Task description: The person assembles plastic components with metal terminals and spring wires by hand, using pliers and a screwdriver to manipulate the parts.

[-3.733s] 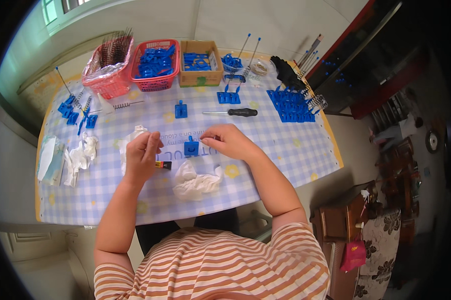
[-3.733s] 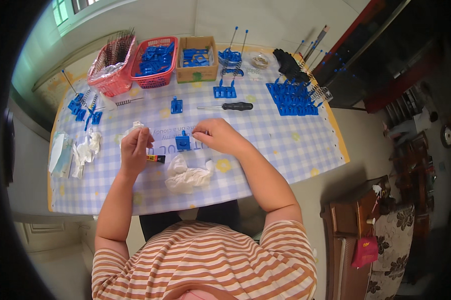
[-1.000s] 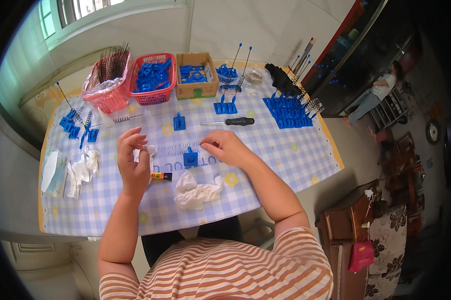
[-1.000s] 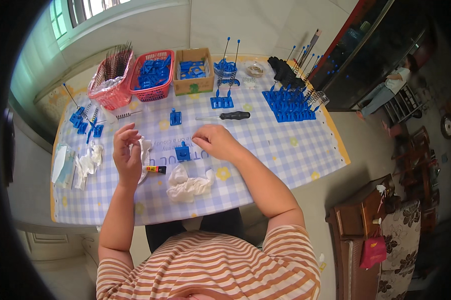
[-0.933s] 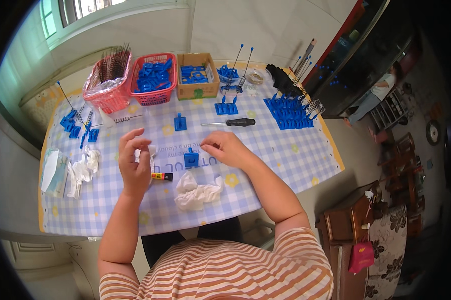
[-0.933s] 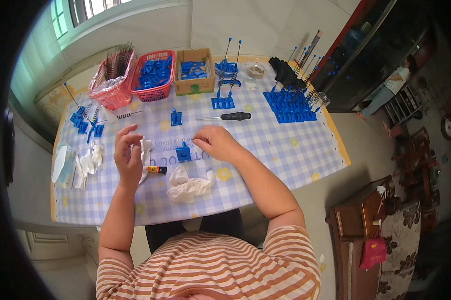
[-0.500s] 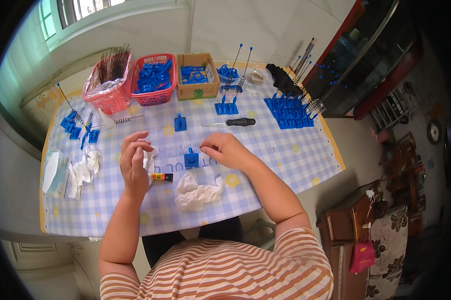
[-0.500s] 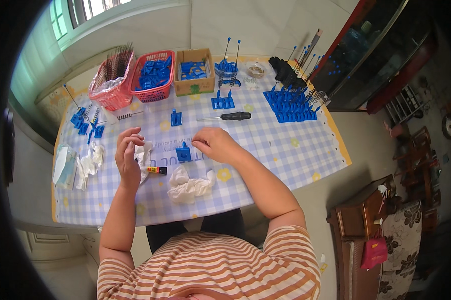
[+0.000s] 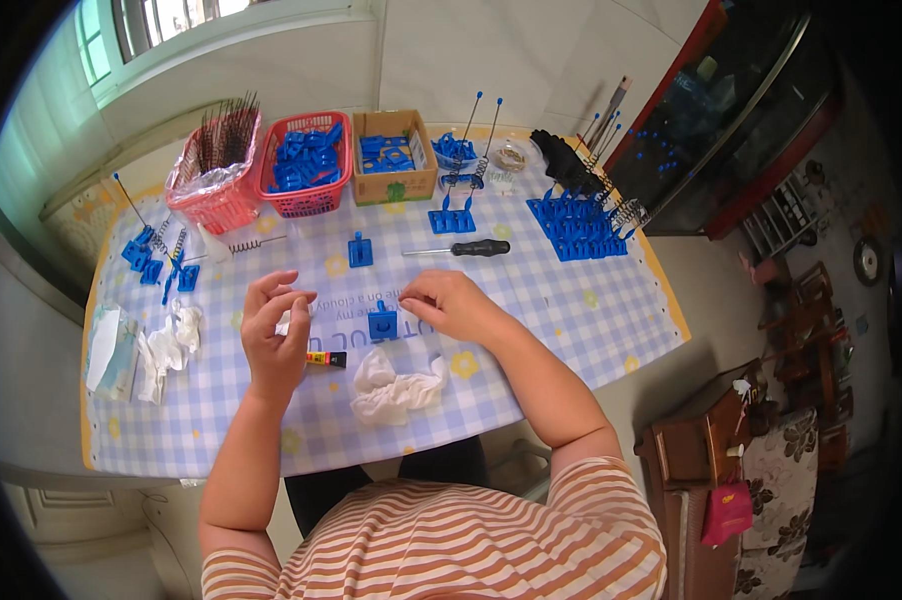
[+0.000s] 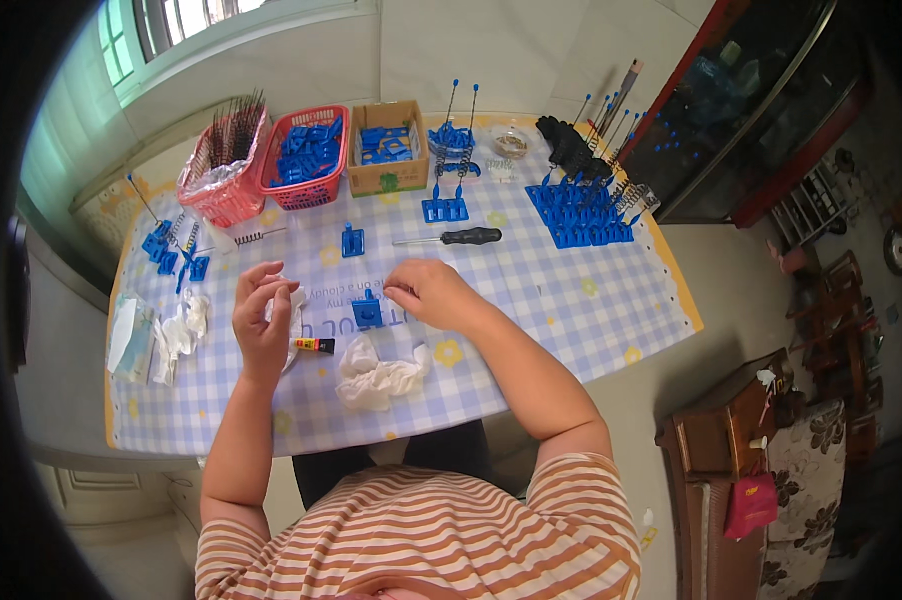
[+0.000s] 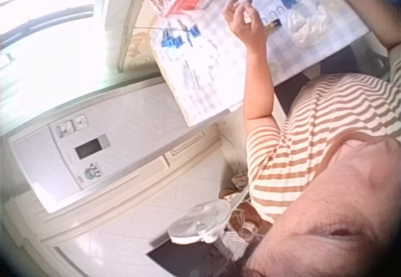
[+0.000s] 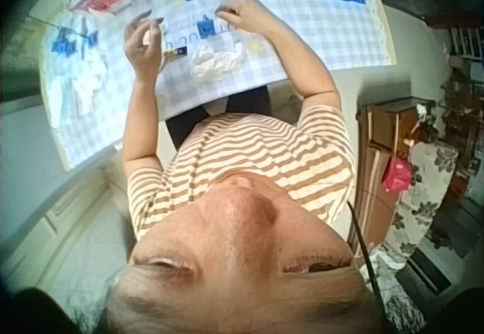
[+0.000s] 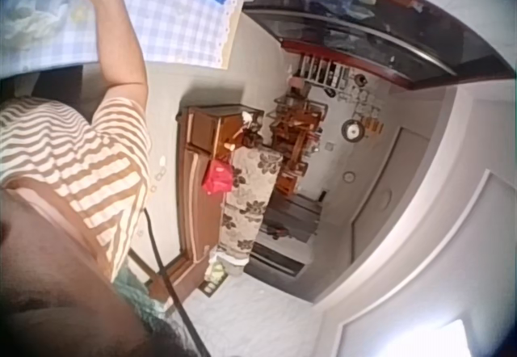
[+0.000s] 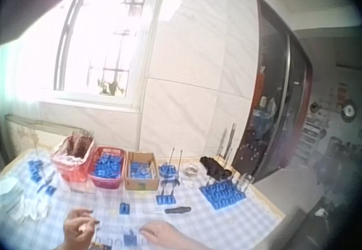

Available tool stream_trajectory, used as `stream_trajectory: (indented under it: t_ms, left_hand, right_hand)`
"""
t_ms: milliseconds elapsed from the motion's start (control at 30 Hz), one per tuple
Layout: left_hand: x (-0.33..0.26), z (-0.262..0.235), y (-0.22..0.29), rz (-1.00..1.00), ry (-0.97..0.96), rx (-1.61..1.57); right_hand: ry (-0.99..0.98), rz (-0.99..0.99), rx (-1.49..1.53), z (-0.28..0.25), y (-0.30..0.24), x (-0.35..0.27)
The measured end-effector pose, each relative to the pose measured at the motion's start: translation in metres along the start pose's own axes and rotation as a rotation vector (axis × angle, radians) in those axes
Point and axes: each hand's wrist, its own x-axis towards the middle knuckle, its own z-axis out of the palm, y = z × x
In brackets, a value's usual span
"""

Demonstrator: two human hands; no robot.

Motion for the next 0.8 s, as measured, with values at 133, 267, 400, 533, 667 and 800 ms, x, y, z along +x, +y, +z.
stream_trajectory:
  t_ms: [133,267,400,533,667,800]
  left_hand:
    - [0.000,0.000,-0.001,0.026,0.003,0.024]
    - [0.000,0.001,0.001,0.026,0.006,0.067]
    - [0.002,0.001,-0.002,0.065,0.041,0.108]
    - [0.000,0.001,-0.005,-0.043,0.019,0.079]
    - [-0.001,0.001,-0.010,0.039,0.040,0.043]
    - [0.000,0.002,-0.005,-0.006,0.030,0.001]
  right_hand:
    - [-0.002,0.024,0.020,0.000,0.000,0.001]
    - [-0.007,0.011,0.005,0.000,-0.005,0.000]
    - [-0.039,0.076,-0.004,-0.003,-0.005,0.000]
    - [0.005,0.003,0.000,0.000,0.000,-0.001]
    - [-0.011,0.018,-0.006,0.002,-0.001,0.000]
    - [-0.018,0.059,0.000,-0.001,-0.008,0.000]
